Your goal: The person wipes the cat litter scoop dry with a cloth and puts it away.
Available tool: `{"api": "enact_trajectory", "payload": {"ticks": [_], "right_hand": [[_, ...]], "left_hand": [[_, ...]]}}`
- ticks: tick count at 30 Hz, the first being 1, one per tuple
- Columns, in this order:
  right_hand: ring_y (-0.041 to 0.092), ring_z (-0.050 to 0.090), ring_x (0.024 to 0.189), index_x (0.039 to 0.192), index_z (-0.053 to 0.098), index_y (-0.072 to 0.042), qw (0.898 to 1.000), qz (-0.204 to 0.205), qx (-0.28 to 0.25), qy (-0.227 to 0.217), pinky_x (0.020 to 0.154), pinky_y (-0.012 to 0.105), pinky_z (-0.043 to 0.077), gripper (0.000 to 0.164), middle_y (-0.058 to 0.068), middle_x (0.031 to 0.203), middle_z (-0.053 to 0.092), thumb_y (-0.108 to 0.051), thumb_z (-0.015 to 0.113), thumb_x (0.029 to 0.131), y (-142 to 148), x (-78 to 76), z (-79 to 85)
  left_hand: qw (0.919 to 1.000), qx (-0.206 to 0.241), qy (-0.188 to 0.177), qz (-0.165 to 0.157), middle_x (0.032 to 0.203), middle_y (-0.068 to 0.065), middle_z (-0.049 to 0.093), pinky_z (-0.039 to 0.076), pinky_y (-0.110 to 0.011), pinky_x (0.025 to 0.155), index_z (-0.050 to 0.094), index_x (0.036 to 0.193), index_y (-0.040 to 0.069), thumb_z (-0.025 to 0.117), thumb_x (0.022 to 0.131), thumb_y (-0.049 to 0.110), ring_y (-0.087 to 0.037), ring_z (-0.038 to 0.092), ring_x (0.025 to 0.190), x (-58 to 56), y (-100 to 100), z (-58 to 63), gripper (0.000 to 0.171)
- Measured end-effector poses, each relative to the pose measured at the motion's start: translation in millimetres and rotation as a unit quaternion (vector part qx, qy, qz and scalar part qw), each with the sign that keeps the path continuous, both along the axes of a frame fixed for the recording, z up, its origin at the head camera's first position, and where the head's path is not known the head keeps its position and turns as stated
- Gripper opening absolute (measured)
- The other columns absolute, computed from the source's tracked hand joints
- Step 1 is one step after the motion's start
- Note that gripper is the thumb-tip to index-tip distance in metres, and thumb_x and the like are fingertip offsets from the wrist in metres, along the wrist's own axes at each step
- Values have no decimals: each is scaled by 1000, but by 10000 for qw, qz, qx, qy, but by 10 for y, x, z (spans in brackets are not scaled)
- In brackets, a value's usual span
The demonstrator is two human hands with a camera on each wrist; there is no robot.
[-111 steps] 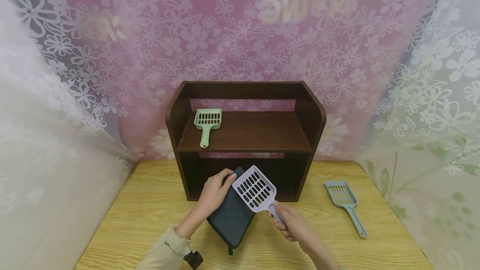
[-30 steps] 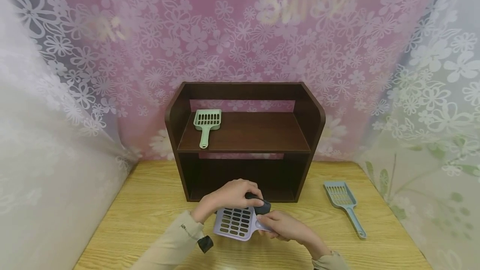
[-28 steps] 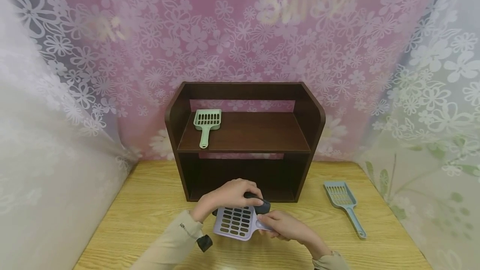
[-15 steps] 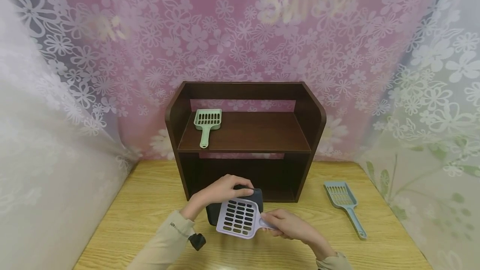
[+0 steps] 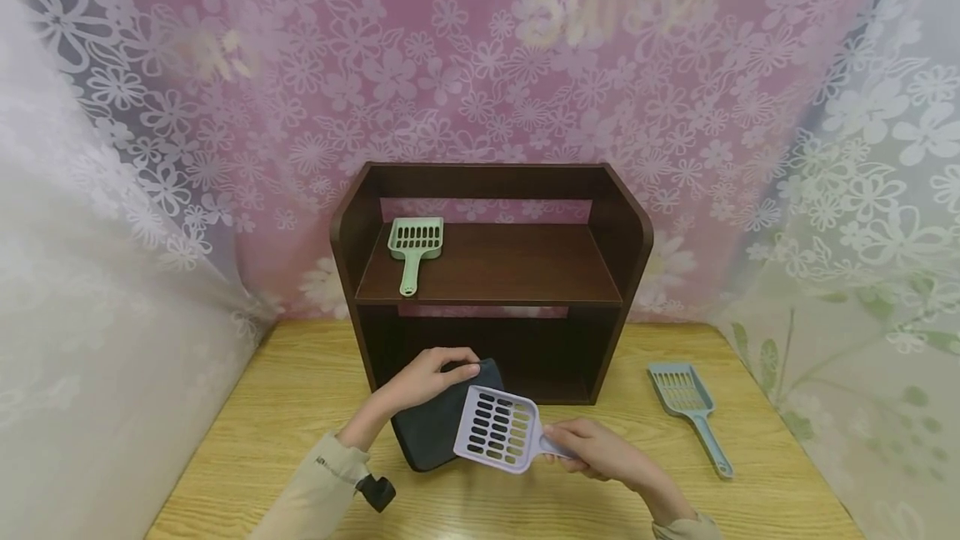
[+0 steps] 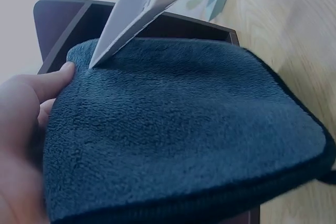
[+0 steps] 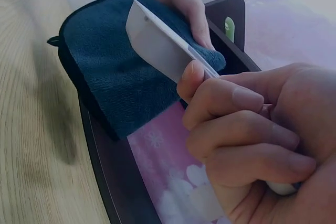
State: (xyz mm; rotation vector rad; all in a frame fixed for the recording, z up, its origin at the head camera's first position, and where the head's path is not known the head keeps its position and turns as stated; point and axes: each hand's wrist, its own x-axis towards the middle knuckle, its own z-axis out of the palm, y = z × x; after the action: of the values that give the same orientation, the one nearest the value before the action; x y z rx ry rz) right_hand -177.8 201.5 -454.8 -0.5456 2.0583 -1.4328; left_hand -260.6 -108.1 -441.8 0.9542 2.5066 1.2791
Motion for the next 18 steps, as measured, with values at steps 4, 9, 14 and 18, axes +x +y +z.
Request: {"api": "enact_trajectory", "payload": {"ticks": [4,9,14,18], "right_hand": [[1,22,46,95,63,-2,9999,-17,-79,-73,40,16,20,44,-8,62,37,-35,39,111,34,10,-6],[1,22,45,96,61,-1,9993,-188,-242,-209,40,16,20,45,-9,61,36,-38,39,111,96,40,-27],[1,22,44,95,57,-5,9959,-669,-433,-418,39,16,20,44,-9,60,34,-40,37,111,169,75,-69],[0,24,44,93,54,-8,9899,-1095,-689,-577,39,16,22,45,-10,61,35,-45,36,110,106,93,-108]], "left_hand": [[9992,346,-127,125,103,6,67,46,-35,88,71,113,23,58,105,33,-15,58,95,11,-49,-37,18],[9974,620,-220,279,105,3,68,46,-34,86,71,112,20,57,105,32,-17,58,96,30,-90,-61,19],[9953,723,-104,636,107,3,69,45,-36,88,71,111,20,57,105,32,-16,59,97,73,-85,-65,20],[9893,925,-51,1126,105,3,69,44,-37,89,71,111,19,58,104,33,-16,58,95,117,-27,-90,20]]}}
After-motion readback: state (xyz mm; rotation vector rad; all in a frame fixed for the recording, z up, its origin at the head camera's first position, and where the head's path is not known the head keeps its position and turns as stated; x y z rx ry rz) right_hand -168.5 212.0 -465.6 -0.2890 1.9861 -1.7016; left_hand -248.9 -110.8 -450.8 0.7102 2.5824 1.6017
